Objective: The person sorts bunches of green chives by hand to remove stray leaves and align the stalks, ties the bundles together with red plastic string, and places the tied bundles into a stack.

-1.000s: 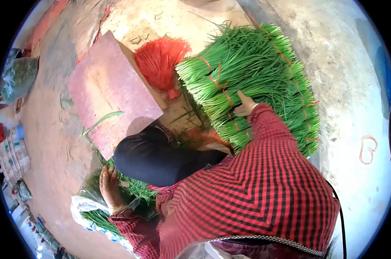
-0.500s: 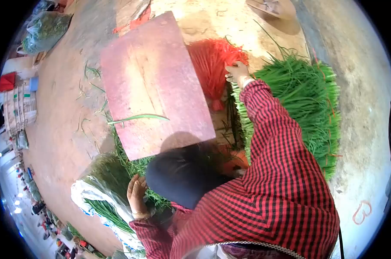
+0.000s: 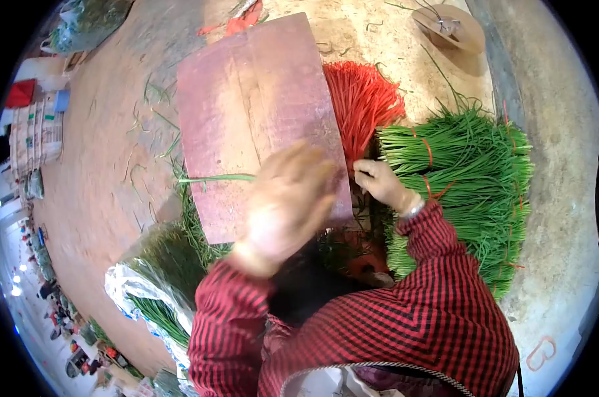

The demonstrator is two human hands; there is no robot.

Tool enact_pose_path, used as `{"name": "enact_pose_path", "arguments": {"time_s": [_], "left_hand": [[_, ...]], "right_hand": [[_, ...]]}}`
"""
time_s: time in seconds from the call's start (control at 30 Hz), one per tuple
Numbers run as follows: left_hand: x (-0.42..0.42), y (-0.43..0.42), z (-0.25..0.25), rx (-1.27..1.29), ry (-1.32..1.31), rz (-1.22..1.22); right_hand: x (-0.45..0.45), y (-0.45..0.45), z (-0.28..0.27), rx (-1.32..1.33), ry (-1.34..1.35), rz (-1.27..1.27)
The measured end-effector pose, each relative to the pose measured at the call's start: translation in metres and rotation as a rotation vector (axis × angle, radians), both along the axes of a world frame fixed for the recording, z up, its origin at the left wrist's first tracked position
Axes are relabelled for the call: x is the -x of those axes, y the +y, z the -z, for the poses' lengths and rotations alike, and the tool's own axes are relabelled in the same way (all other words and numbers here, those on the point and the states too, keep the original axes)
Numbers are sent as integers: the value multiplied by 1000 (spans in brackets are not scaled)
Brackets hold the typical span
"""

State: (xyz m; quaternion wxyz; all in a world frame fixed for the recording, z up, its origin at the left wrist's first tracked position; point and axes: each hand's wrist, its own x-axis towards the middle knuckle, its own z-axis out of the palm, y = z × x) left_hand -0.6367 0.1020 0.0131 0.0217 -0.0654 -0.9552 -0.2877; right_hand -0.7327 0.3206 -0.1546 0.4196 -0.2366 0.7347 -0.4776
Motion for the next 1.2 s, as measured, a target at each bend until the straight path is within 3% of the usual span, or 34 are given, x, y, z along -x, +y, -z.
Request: {"name": "enact_pose_path", "arguments": {"time_s": [0.03,0.07,0.13,0.2,0.33,0.4,0.47,0.5,0.57,0.6,0.7,0.73,0.8,0.83,0.9,0.93,1.0,1.07,1.13,1.2], "left_hand": [[13,16,18,66,-38,59],[21,28,33,138,-93,99],[29,44,71,353,-32,208],[26,50,77,410,-40,256],[29,49,75,318,-140,191],[26,45,72,82,-103,39],[24,43,72,46,-121,-33],[22,45,69,49,-125,-47],[20,47,65,-554,-357,-322],[20,43,60,-554,-353,-329],[17,27,51,-1007,-467,-447],[14,20,38,-1010,-462,-456],[7,1,15,-1388,-172,-544],[1,-10,15,-1381,-161,-551],[-16,-30,25,-381,101,-833],[-25,-41,30,-385,104,-845],[-43,-65,45,75,-173,-668],[-61,-71,59,99,-232,-708],[-94,-76,50,-200,-207,-721],[-145,-79,44,-237,-69,-782]], "right_hand": [[-10,4,-3,179,185,62],[-14,8,-17,108,54,107],[-14,14,-31,154,228,77],[-12,18,-45,124,189,118],[-5,19,-44,214,178,156],[2,20,-38,229,50,97],[6,19,-19,297,132,119],[14,15,-24,190,216,-69],[16,2,-8,170,234,-100],[16,-3,1,131,253,-127],[7,-18,41,-19,330,-202],[4,-20,53,-73,359,-226],[-1,-18,74,-166,395,-269],[-3,-19,77,-194,402,-287],[-6,-13,80,-238,413,-318],[-7,-9,81,-258,420,-341],[-12,-2,79,-298,421,-387],[-13,11,70,-336,411,-447],[-12,28,63,-398,351,-527],[-9,39,39,-566,144,-643]]}}
